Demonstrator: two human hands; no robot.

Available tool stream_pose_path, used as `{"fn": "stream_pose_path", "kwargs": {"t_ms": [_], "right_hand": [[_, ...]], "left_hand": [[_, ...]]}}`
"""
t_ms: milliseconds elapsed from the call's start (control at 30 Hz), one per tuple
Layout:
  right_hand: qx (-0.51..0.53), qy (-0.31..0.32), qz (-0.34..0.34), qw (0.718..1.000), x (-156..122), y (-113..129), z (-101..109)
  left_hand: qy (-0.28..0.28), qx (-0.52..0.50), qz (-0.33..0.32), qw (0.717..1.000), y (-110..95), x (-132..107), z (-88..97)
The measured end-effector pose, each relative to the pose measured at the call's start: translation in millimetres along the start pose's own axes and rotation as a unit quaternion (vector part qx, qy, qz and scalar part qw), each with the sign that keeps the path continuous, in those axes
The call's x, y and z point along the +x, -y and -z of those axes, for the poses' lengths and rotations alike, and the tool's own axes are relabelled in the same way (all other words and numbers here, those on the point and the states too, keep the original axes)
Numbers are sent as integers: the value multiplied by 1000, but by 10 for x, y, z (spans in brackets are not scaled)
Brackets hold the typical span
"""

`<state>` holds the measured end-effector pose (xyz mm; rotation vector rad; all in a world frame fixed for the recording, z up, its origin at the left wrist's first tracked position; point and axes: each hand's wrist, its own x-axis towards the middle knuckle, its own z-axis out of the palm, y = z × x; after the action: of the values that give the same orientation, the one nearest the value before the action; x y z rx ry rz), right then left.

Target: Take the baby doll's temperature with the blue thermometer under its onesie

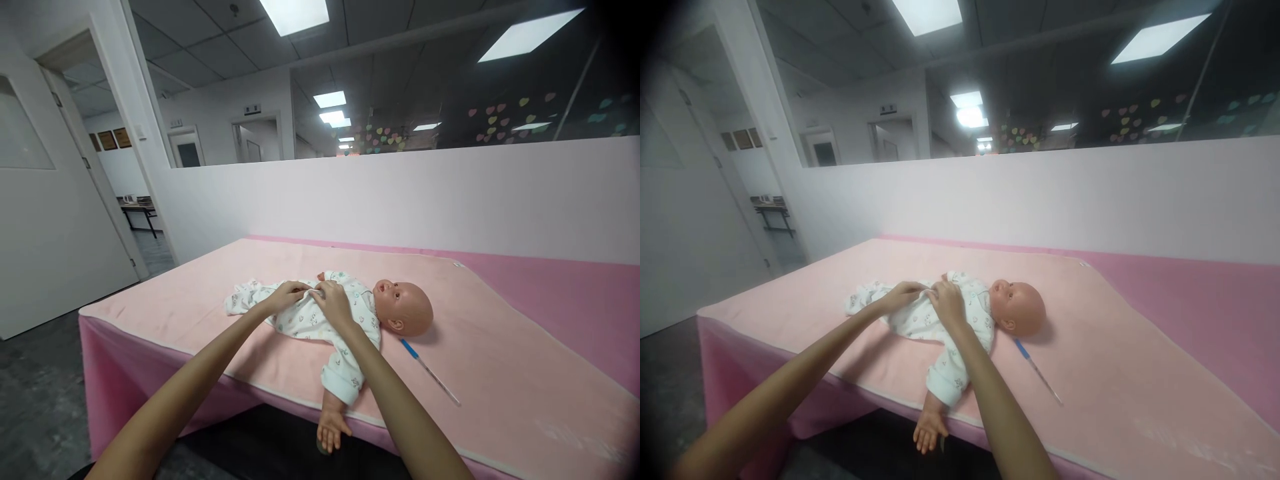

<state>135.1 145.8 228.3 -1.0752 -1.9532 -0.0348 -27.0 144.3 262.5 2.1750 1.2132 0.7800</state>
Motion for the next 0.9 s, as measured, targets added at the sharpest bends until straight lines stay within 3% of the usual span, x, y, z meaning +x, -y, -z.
{"fn": "stream_pose_path", "kwargs": {"t_ms": [233,400,600,800,900], "right_hand": [[12,29,-19,999,-13,-40,-38],[42,42,-46,997,-24,-65,-29],[34,42,-54,997,-55,-40,-22],[28,24,-75,997,-56,-34,-33],[64,17,-81,995,-58,-62,-38]], "left_hand": [[-24,-40,10,999,27,4,-43],[-45,58,8,997,-1,-7,-60],[-31,171,-32,984,-25,-15,-82],[-7,182,-6,983,-79,6,-66],[-29,185,-15,982,-56,-4,-85]]}}
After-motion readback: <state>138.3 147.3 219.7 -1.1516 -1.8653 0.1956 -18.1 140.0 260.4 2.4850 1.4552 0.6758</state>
